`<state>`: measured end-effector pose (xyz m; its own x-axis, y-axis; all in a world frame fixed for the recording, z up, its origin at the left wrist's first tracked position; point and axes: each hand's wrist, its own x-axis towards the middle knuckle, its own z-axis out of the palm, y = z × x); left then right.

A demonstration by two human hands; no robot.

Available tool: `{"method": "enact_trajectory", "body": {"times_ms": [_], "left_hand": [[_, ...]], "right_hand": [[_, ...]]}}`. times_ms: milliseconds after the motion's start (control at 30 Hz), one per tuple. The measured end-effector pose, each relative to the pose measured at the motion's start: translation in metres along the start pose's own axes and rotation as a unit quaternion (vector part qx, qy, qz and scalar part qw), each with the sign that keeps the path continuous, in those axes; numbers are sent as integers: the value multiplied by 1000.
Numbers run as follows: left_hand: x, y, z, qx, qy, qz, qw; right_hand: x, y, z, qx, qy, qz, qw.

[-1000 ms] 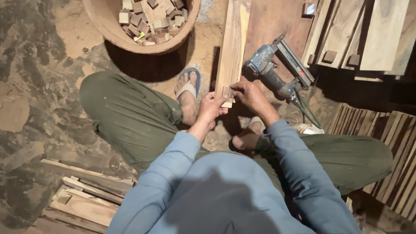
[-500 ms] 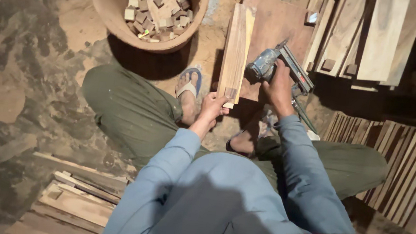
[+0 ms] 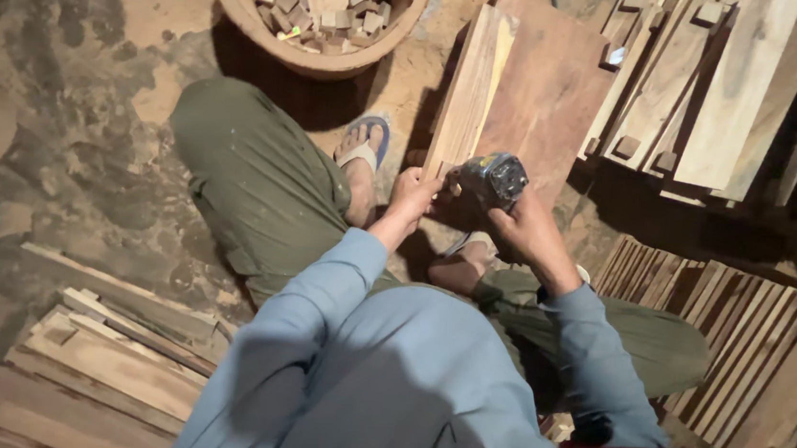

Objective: The person sits on the floor and repeatedly picks up small wooden blocks, applies glue to them, and attaches them to a larger wooden plank using a nail gun. The person works on multiple planks, stacking the finished ones aside.

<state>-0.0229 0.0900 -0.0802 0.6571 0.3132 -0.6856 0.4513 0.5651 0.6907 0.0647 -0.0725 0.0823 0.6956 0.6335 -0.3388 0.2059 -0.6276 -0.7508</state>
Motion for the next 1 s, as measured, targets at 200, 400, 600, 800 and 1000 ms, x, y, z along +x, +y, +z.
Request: {"method": "enact_trajectory", "body": {"times_ms": [200,400,600,800,1000], "left_hand": [[-4,1,-6,13,-4,10,1000],[-6,4,-6,1,-7,7,1000],[-5,0,-5,75,52,46,995],[-5,1,-9,100,42,156,982],[-9,9,-12,20,2,7,1000]], "right_hand": [[1,14,14,-65,1,-3,998],[-1,14,8,-79,17,-15,997],[4,8,14,-23,4,-3,1000],[1,8,23,-39,-19,15,999],[-7,4,23,-28,13,-64,997]]}}
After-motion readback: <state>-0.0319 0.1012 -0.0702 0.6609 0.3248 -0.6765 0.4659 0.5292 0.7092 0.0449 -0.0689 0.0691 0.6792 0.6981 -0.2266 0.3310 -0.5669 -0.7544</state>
